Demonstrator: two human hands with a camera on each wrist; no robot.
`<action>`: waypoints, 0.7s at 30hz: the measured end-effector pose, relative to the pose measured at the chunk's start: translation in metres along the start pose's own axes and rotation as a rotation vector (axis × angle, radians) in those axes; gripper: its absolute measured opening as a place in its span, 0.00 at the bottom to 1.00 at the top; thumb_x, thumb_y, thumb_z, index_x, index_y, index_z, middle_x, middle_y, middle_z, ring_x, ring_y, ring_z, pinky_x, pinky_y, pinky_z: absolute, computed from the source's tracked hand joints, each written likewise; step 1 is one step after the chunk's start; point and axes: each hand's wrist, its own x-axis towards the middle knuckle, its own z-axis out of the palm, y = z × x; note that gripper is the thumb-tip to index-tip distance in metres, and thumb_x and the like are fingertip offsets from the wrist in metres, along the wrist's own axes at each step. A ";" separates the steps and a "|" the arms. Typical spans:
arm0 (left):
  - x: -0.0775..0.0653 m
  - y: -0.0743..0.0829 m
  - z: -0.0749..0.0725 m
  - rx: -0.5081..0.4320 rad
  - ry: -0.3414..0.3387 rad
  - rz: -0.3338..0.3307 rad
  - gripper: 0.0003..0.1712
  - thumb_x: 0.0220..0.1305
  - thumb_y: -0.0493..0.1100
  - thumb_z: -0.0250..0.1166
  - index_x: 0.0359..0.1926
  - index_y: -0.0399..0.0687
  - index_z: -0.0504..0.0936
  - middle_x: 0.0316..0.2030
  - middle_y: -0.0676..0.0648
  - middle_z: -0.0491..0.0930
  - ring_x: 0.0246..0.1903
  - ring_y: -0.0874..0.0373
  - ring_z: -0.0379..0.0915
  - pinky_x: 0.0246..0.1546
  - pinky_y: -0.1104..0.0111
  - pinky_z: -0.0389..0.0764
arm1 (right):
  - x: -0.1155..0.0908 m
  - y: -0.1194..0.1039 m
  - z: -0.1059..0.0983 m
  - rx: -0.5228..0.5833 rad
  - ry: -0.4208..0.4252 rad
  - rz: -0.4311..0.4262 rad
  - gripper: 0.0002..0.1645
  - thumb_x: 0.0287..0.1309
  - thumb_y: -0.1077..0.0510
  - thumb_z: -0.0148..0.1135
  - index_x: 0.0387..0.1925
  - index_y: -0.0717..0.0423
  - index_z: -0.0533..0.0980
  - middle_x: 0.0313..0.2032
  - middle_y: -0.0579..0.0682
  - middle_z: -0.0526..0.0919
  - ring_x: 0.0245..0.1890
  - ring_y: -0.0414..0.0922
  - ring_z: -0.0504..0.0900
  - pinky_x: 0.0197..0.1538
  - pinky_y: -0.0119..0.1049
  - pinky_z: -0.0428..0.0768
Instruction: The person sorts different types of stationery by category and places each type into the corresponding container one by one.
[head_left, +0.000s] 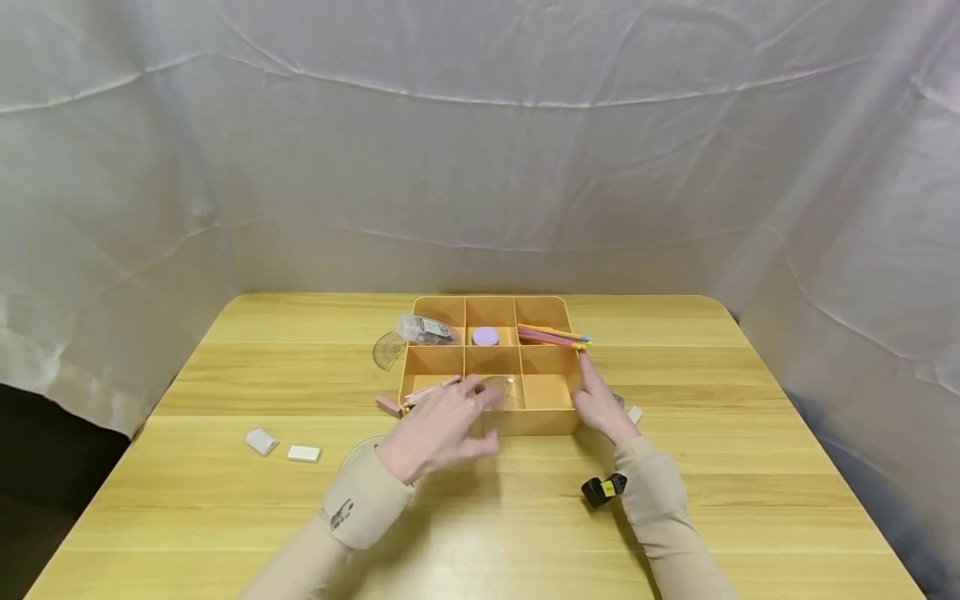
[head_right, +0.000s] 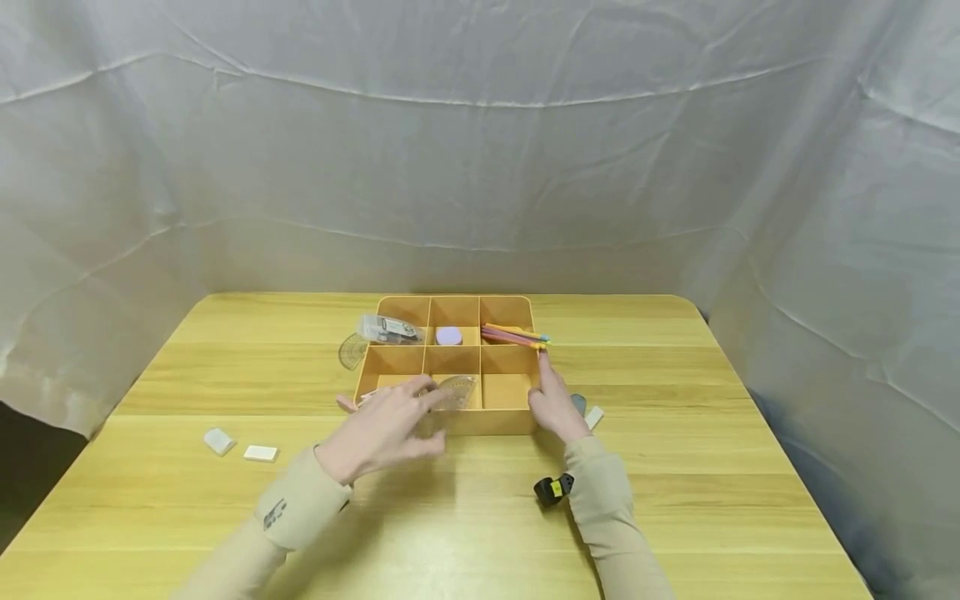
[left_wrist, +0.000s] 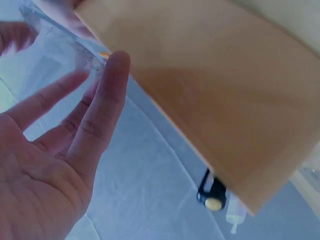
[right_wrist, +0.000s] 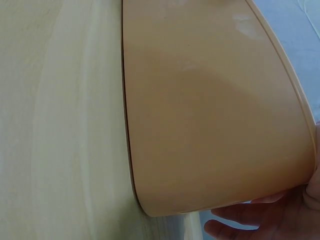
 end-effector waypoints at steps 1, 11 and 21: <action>0.003 -0.002 -0.001 -0.002 -0.003 -0.020 0.32 0.54 0.50 0.60 0.61 0.45 0.75 0.47 0.42 0.78 0.21 0.63 0.70 0.18 0.75 0.78 | 0.000 0.000 0.000 0.001 0.000 -0.001 0.43 0.58 0.74 0.37 0.69 0.77 0.31 0.71 0.73 0.34 0.70 0.64 0.38 0.71 0.58 0.41; 0.032 -0.016 0.007 -0.056 -0.036 -0.067 0.34 0.65 0.45 0.57 0.69 0.38 0.62 0.53 0.34 0.71 0.35 0.53 0.77 0.37 0.65 0.85 | -0.001 0.000 0.001 -0.004 -0.002 -0.006 0.42 0.57 0.75 0.37 0.69 0.79 0.33 0.70 0.75 0.35 0.69 0.65 0.38 0.71 0.58 0.40; 0.058 -0.021 0.015 0.063 -0.027 -0.127 0.24 0.59 0.45 0.60 0.55 0.40 0.70 0.37 0.41 0.72 0.27 0.55 0.72 0.22 0.68 0.82 | -0.001 0.000 0.001 -0.005 0.005 -0.018 0.43 0.57 0.75 0.37 0.70 0.78 0.32 0.71 0.74 0.35 0.69 0.65 0.39 0.71 0.58 0.41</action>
